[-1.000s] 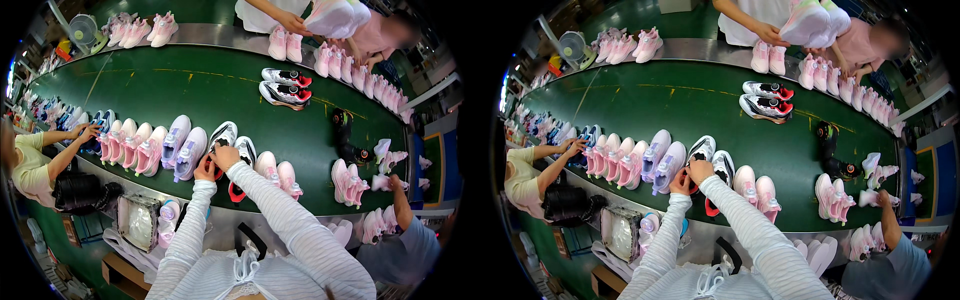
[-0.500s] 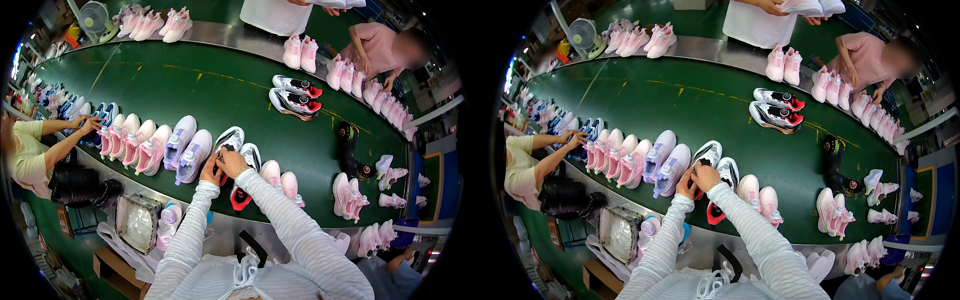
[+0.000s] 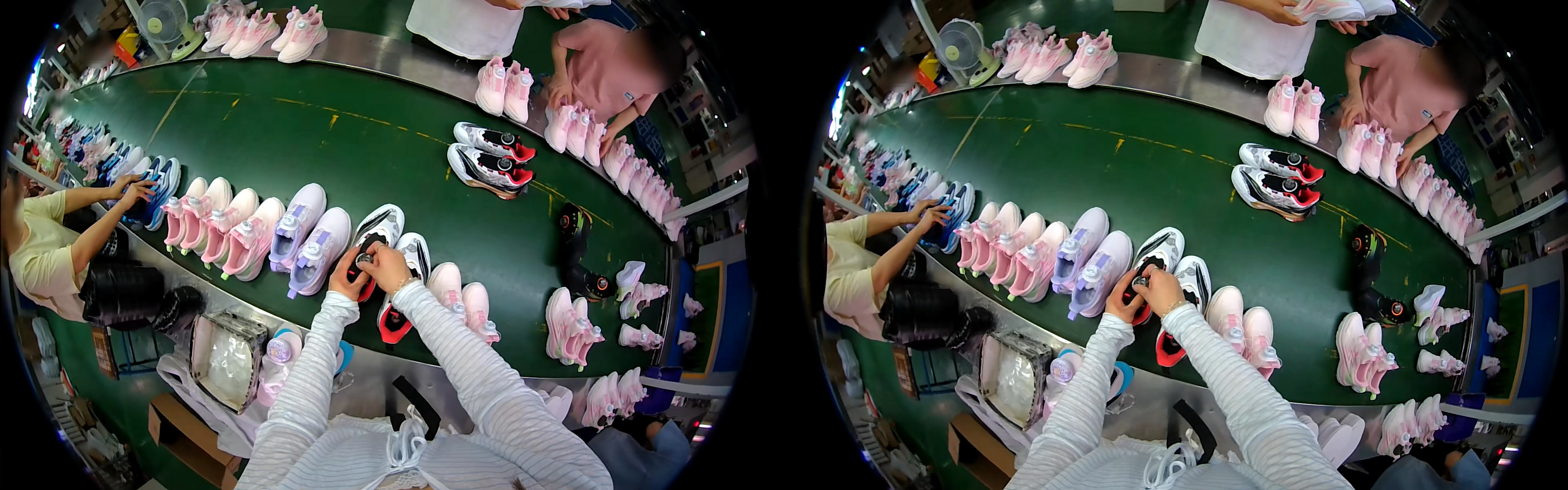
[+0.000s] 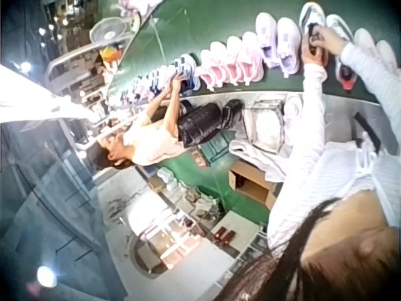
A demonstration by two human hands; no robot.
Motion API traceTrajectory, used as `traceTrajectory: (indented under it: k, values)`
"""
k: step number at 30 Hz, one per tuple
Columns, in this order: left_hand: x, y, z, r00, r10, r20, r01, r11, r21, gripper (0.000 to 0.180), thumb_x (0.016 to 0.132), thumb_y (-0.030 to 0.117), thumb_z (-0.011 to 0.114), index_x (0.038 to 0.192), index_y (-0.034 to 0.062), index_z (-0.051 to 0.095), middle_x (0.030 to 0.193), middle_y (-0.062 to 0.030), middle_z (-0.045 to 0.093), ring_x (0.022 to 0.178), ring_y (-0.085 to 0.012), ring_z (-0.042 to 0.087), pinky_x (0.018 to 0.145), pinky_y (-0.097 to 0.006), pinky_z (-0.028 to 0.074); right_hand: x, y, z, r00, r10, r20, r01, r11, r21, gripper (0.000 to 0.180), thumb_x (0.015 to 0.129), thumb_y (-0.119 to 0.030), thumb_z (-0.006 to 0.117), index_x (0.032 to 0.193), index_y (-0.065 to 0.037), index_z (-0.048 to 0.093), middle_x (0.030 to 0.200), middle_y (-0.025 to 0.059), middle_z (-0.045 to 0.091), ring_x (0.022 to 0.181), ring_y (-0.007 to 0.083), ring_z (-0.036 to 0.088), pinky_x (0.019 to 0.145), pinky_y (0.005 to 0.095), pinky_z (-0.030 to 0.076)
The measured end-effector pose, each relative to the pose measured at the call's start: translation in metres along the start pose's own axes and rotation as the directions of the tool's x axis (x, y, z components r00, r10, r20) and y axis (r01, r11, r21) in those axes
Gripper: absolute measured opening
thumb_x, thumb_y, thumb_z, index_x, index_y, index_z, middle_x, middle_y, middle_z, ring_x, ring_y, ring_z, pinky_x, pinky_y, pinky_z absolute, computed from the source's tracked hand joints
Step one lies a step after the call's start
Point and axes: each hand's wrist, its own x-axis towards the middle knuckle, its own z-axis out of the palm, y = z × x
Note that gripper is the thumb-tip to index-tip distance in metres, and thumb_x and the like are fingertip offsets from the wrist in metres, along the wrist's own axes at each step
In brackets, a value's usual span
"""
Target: The person inserts insoles into various shoes on a factory assembly line. They handle multiple shoe styles, pick up insoles, place them inside the shoes, and arrange the shoes on the conveyor belt.
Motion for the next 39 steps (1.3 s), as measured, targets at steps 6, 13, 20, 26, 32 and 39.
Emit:
traceTrajectory:
  k: [6,13,20,26,32,39]
  values:
    - [0.002,-0.007,0.000,0.998,0.057,0.003,-0.057,0.996,0.074,0.048,0.069,0.013,0.059,0.113,0.0039,0.045,0.113,-0.0151,0.048,0.105,-0.0278,0.046,0.088,-0.032,0.036,-0.006,-0.003,0.015,0.997,-0.013,-0.081,0.007,0.997,-0.073,0.027,0.069,-0.021,0.061,0.082,0.000,0.050,0.069,0.0166,0.055,0.067,0.0329,0.054,0.060,0.0385,0.042]
    - [0.017,-0.004,-0.034,0.865,-0.001,0.502,0.128,0.967,-0.220,0.066,0.068,0.013,0.063,0.125,0.0053,0.031,0.124,-0.0154,0.038,0.114,-0.0247,0.037,0.095,-0.029,0.028,-0.037,-0.003,-0.032,0.999,-0.037,-0.039,0.038,0.999,0.029,0.040,0.074,-0.024,0.057,0.105,-0.002,0.048,0.081,0.0149,0.055,0.078,0.0303,0.051,0.070,0.0354,0.040]
    - [0.049,0.040,-0.036,0.584,0.415,0.698,-0.708,0.680,0.188,0.035,0.078,0.015,0.053,0.112,0.0072,0.047,0.121,-0.0111,0.041,0.114,-0.0292,0.036,0.093,-0.034,0.032,-0.121,0.020,-0.045,0.979,-0.201,-0.033,0.182,0.935,-0.305,0.040,0.071,-0.021,0.060,0.109,-0.014,0.048,0.112,0.0112,0.046,0.101,0.0267,0.046,0.083,0.0355,0.040]
    - [0.088,0.039,-0.007,0.802,0.131,0.583,-0.370,0.875,0.313,0.022,0.083,0.021,0.042,0.093,0.0080,0.057,0.088,-0.0110,0.059,0.084,-0.0260,0.056,0.074,-0.030,0.044,-0.065,0.016,-0.055,0.959,-0.194,-0.204,0.156,0.969,-0.191,0.021,0.075,-0.020,0.055,0.093,-0.009,0.059,0.090,0.0108,0.059,0.077,0.0234,0.057,0.067,0.0309,0.046]
    - [0.161,0.075,0.009,0.782,-0.092,0.616,-0.195,0.903,0.382,0.032,0.080,0.038,0.045,0.080,0.0139,0.066,0.072,-0.0098,0.062,0.055,-0.0198,0.058,0.057,-0.031,0.046,-0.011,0.026,-0.104,0.990,-0.007,-0.139,0.019,0.996,0.085,0.023,0.074,-0.024,0.056,0.090,-0.008,0.062,0.079,0.0156,0.060,0.071,0.0291,0.058,0.064,0.0314,0.045]
    - [0.194,0.069,0.022,0.707,-0.267,0.655,-0.101,0.879,0.467,0.030,0.080,0.038,0.046,0.080,0.0175,0.067,0.078,-0.0086,0.062,0.068,-0.0202,0.056,0.069,-0.027,0.044,0.007,0.030,-0.115,0.984,0.171,-0.043,-0.151,0.945,0.290,0.023,0.076,-0.021,0.056,0.091,-0.005,0.062,0.066,0.0053,0.059,0.052,0.0067,0.048,0.050,0.0215,0.041]
